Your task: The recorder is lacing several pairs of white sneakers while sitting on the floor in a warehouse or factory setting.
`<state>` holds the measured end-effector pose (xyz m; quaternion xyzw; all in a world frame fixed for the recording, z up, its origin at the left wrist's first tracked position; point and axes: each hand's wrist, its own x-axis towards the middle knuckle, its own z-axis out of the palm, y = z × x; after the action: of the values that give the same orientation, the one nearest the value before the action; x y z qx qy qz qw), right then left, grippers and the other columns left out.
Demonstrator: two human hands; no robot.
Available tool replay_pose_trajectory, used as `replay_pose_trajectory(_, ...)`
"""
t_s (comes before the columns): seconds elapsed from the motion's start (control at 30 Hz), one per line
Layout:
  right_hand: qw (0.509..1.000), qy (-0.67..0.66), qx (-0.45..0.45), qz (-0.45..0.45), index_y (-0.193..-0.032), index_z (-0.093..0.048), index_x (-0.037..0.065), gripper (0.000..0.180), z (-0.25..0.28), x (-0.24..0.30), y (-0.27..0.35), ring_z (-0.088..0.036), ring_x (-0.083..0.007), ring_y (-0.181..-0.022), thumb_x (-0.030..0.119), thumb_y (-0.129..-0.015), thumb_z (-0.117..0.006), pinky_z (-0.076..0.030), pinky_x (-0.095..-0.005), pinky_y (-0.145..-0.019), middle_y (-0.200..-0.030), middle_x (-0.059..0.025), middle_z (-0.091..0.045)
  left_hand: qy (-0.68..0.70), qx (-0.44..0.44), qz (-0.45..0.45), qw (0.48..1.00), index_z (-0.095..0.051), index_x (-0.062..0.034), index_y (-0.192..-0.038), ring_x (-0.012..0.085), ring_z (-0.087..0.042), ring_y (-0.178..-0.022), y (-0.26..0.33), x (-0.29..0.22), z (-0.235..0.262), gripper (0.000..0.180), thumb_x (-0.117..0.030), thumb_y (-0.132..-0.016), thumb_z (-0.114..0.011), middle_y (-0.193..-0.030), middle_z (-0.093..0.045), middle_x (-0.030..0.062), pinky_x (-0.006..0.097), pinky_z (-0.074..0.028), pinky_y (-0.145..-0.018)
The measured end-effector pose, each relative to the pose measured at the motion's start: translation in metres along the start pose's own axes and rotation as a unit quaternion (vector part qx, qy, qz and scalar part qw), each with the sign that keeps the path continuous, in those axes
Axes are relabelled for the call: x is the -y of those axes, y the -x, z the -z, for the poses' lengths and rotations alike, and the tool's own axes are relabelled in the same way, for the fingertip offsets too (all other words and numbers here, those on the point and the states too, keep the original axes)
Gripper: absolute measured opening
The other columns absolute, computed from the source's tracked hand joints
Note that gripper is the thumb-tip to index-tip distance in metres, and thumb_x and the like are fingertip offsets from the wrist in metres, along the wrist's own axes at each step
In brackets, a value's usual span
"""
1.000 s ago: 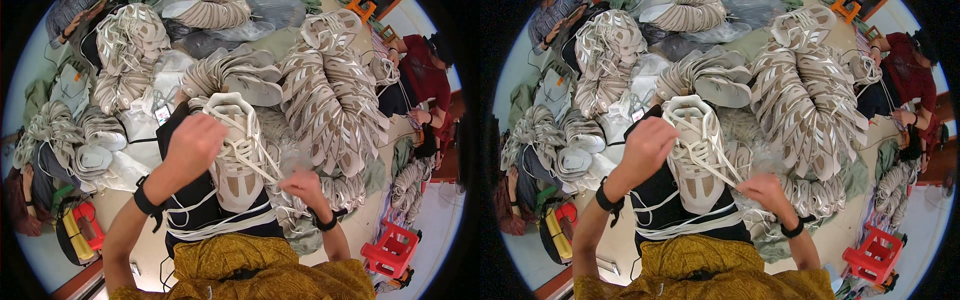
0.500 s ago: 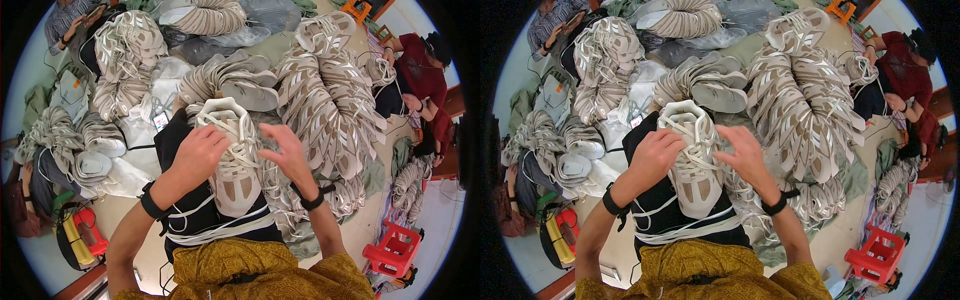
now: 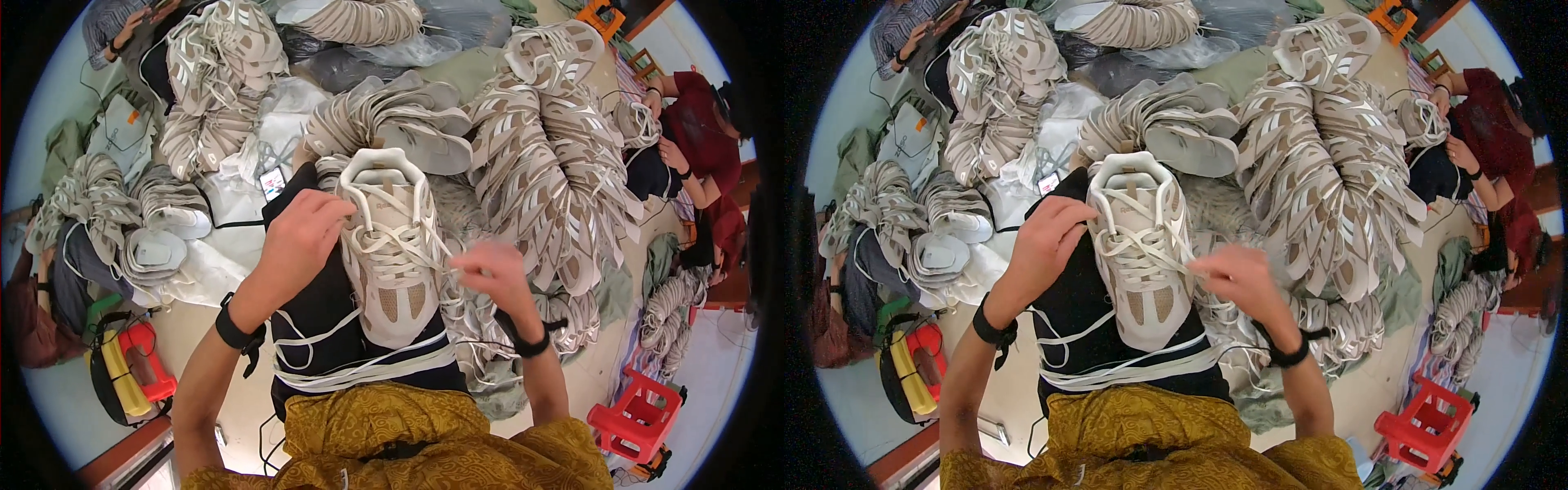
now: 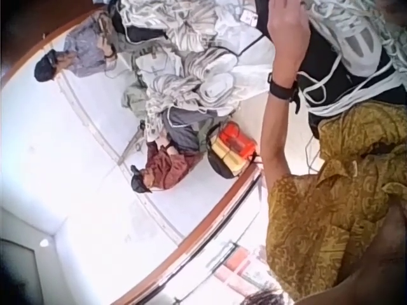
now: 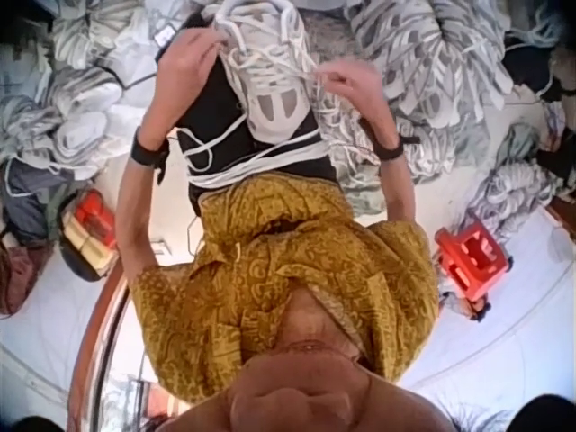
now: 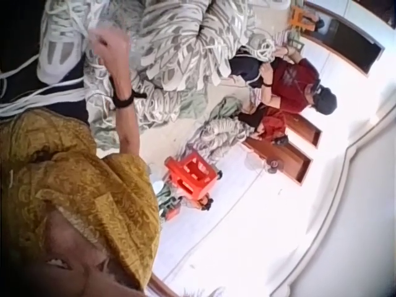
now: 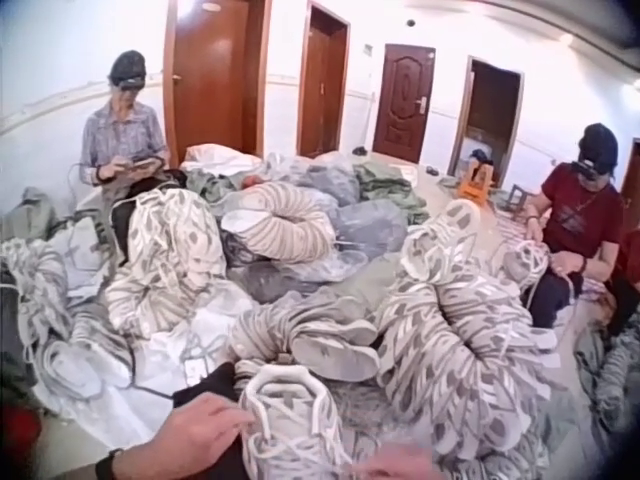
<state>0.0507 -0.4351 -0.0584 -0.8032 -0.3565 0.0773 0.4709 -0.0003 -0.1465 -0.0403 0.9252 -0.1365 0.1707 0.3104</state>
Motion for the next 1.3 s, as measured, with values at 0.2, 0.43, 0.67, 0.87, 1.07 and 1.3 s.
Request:
replay_pose_trajectory(0.2, 0.998, -0.043, 0.048, -0.011, -0.076, -0.069, 0.006, 0.016, 0.022, 0.014, 0.066, -0.050, -0.0194, -0.053, 0.004, -0.060, -0.071, -0.036, -0.0304, -0.049, -0.058, -0.0053, -0.054, 0.073, 0.065, 0.199, 0.975, -0.060, 0.0001, -0.082, 0.0241, -0.061, -0.062, 0.007, -0.007, -0.006, 0.014, -0.013, -0.079, -0.065, -0.069, -0.061, 0.0112, 0.031, -0.048, -0.058)
replay_pose_trajectory(0.43, 0.983, -0.166, 0.043, -0.068, -0.069, -0.067, 0.003, 0.011, 0.030, 0.016, 0.100, -0.049, -0.0205, -0.049, 0.005, -0.060, -0.073, -0.033, -0.0290, -0.048, -0.056, -0.0058, -0.054, -0.006, 0.100, 0.242, 0.965, -0.058, -0.0002, -0.074, 0.0215, -0.060, -0.053, 0.002, -0.019, -0.018, 0.023, -0.020, -0.075, -0.070, -0.059, -0.059, 0.0099, 0.032, -0.045, -0.052)
replay_pose_trajectory(0.67, 0.958, -0.257, 0.105, -0.074, -0.069, -0.069, 0.005, 0.010, 0.019, 0.027, 0.109, -0.056, -0.0210, -0.054, 0.010, -0.062, -0.074, -0.040, -0.0303, -0.052, -0.062, -0.0052, -0.061, 0.083, 0.082, 0.245, 0.962, -0.058, 0.0000, -0.072, 0.0159, -0.058, -0.053, 0.005, -0.001, -0.027, 0.018, -0.015, -0.075, -0.067, -0.059, -0.059, 0.0082, 0.029, -0.045, -0.050)
replay_pose_trajectory(0.87, 0.974, 0.147, 0.046, -0.163, -0.092, -0.068, 0.006, 0.026, 0.006, -0.004, 0.091, -0.057, -0.0212, -0.060, 0.014, -0.068, -0.071, -0.043, -0.0303, -0.057, -0.065, -0.0051, -0.059, 0.274, 0.143, 0.355, 0.883, -0.056, -0.0019, -0.074, 0.0081, -0.055, -0.054, 0.003, -0.001, -0.016, 0.015, -0.014, -0.079, -0.063, -0.061, -0.059, 0.0026, 0.021, -0.043, -0.049)
replay_pose_trajectory(1.07, 0.987, 0.083, -0.109, -0.082, -0.098, -0.066, 0.005, 0.030, -0.007, 0.021, 0.037, -0.057, -0.0198, -0.065, 0.005, -0.068, -0.068, -0.043, -0.0294, -0.059, -0.072, -0.0061, -0.061, 0.506, 0.114, 0.377, 0.767, -0.054, -0.0046, -0.077, 0.0061, -0.050, -0.052, 0.022, 0.000, -0.016, 0.009, -0.011, -0.081, -0.060, -0.062, -0.053, -0.0002, 0.019, -0.038, -0.048)
replay_pose_trajectory(1.3, 0.996, -0.076, -0.031, -0.032, -0.101, -0.066, 0.006, 0.030, -0.056, 0.061, -0.050, -0.056, -0.0133, -0.061, 0.009, -0.071, -0.067, -0.043, -0.0261, -0.056, -0.070, -0.0064, -0.062, 0.481, 0.078, 0.313, 0.816, -0.055, -0.0014, -0.076, 0.0024, -0.050, -0.055, 0.053, -0.044, -0.017, 0.008, -0.006, -0.081, -0.060, -0.063, -0.055, -0.0017, 0.019, -0.040, -0.049)
